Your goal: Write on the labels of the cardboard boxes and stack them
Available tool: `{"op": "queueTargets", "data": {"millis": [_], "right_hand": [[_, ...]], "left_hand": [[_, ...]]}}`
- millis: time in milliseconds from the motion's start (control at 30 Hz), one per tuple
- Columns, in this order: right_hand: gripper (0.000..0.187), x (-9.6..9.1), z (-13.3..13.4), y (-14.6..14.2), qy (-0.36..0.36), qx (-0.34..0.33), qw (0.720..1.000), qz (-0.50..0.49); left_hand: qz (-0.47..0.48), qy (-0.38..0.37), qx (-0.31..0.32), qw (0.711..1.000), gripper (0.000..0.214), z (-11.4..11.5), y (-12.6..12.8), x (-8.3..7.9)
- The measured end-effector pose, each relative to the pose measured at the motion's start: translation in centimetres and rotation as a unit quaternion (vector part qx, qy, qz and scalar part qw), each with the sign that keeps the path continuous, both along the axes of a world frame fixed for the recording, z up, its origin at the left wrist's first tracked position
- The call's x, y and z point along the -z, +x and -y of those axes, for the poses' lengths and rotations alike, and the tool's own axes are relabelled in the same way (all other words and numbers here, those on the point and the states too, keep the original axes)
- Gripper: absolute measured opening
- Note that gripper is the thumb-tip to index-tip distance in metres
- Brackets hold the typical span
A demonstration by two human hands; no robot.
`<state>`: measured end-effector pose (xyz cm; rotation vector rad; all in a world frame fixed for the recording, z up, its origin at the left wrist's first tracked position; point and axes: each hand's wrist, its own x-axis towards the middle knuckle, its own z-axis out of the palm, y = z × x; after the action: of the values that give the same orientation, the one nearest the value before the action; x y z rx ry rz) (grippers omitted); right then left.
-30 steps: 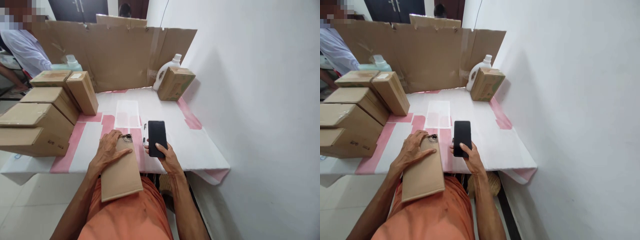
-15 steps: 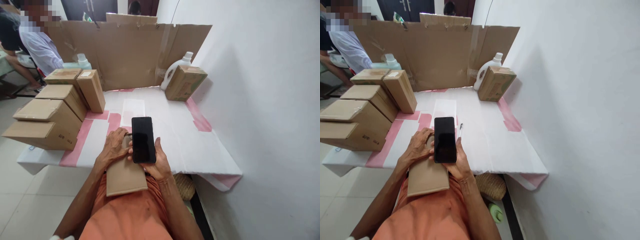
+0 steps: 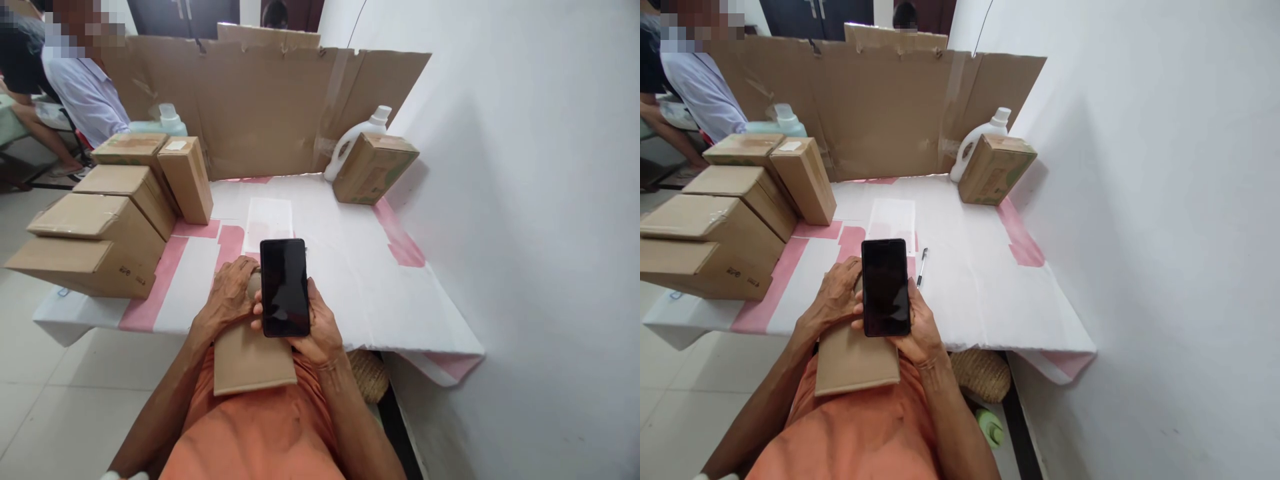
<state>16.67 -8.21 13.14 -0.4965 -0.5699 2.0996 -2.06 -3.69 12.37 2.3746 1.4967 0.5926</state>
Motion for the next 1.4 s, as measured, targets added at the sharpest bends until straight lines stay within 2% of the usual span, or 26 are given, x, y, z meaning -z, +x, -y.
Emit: {"op": "queueTargets", "data": {"millis": [167,467,533,633,700,800,933,1067,1200,1400], "right_hand": [[0.056,0.1,0.4,0.2,-0.025,0.014,1.0,0.005],[0.054,0.5,0.4,-0.2,-0.026,0.0,1.0,0.003],[0.055,0.6,0.0,0.2,-0.03,0.022,0.999,0.022],[0.056,1.1,-1.3,2.0,-0.029,0.094,0.992,0.075],[0.055,1.9,-2.3,3.8,-0.029,0.149,0.98,0.127],[0.054,3.8,-3.1,6.6,-0.05,0.192,0.961,0.194],[0.053,6.5,-2.7,8.8,-0.1,0.205,0.949,0.217],[0.053,8.2,-1.9,9.0,-0.144,0.188,0.936,0.26],[0.05,8.9,-2.0,9.1,-0.164,0.176,0.948,0.21],[0.048,8.8,-2.5,10.2,-0.198,0.164,0.957,0.131]], "left_hand": [[0.004,0.011,0.0,1.0,0.041,-0.1,0.0,0.3],[0.0,0.017,0.002,1.0,0.033,-0.3,-0.2,0.7],[0.005,0.019,0.003,1.0,0.036,-0.3,-0.2,0.7],[0.007,0.033,-0.005,0.999,0.046,-0.3,-0.1,0.8],[0.003,0.035,-0.011,0.999,0.052,-0.3,0.0,0.8],[0.002,0.032,-0.012,0.999,0.054,-0.5,0.1,0.8],[0.002,0.022,-0.011,1.0,0.053,-0.7,0.2,0.6],[-0.005,0.015,-0.01,1.0,0.055,-0.9,0.2,0.5],[-0.012,0.011,-0.012,1.0,0.053,-1.1,0.1,0.6],[-0.013,0.012,-0.013,1.0,0.055,-1.0,0.1,0.5]]}}
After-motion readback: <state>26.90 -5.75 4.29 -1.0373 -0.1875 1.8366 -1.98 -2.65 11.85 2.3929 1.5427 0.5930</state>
